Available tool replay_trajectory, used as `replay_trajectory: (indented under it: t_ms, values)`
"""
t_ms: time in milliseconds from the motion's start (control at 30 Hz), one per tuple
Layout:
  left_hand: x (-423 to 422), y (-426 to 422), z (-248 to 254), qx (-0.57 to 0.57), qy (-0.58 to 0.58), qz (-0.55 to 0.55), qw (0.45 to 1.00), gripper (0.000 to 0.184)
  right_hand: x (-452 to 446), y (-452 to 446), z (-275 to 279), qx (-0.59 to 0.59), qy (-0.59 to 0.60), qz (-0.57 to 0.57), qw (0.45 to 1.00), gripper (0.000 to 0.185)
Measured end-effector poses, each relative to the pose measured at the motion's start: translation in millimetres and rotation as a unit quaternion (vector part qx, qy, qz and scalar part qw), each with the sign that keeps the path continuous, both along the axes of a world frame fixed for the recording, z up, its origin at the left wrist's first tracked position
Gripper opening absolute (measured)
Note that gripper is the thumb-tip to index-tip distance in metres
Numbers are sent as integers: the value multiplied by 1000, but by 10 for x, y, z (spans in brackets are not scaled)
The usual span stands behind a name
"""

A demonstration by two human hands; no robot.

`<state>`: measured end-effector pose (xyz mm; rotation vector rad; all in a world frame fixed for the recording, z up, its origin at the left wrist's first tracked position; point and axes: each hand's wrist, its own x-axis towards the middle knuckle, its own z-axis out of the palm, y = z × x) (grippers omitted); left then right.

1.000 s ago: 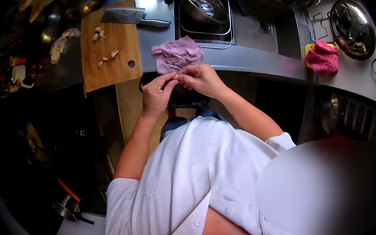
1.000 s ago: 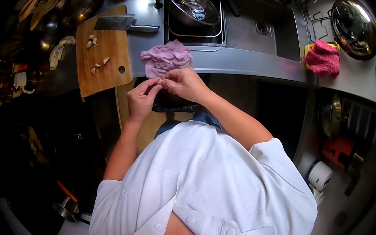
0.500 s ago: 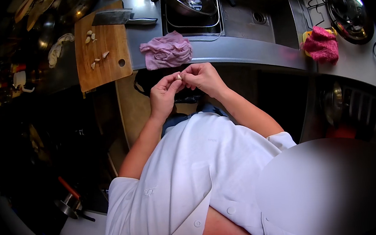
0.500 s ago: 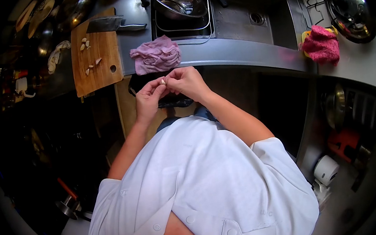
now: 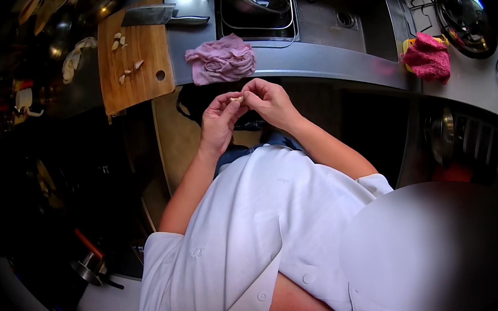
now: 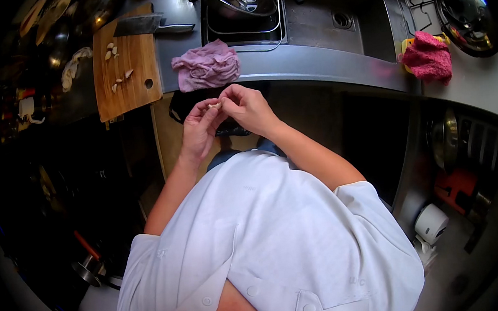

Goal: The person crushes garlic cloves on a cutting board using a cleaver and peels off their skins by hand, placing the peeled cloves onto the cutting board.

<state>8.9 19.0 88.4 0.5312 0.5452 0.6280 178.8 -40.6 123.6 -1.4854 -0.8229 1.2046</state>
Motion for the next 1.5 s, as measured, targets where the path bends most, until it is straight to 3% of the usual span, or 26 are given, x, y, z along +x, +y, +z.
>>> replay_trajectory:
  t_ms: [133,433,533,667,867,967,1267,1367,1500]
  values:
    - [-97,60,-114,-31,-18,-13,999,25,-7,-21,-20,-13,45,-9,999,16]
    - [-145,69,-125,-94,-11,-20,995,29,-71,-44,-28,-23,-60,-32,997,13]
    - [-137,66,-160,-110,8,-11,994,29,-104,-40,13,107,-197,-30,974,13]
    - [-115,31,-257,-69,64,-1,996,30,-42,-24,18,146,-343,64,926,11]
    - [-122,23,-187,-13,122,2,992,28,53,8,37,184,-430,132,874,12]
    - [-88,19,-81,51,174,0,984,25,81,29,63,177,-434,143,872,14]
    - [-68,95,-37,126,172,-16,977,24,-26,52,-19,139,-428,87,889,15]
    - [-68,119,-15,128,175,-27,976,25,-55,38,5,61,-288,49,954,20]
    - [-58,166,-3,92,158,-37,982,28,-14,39,23,-20,-182,51,982,21]
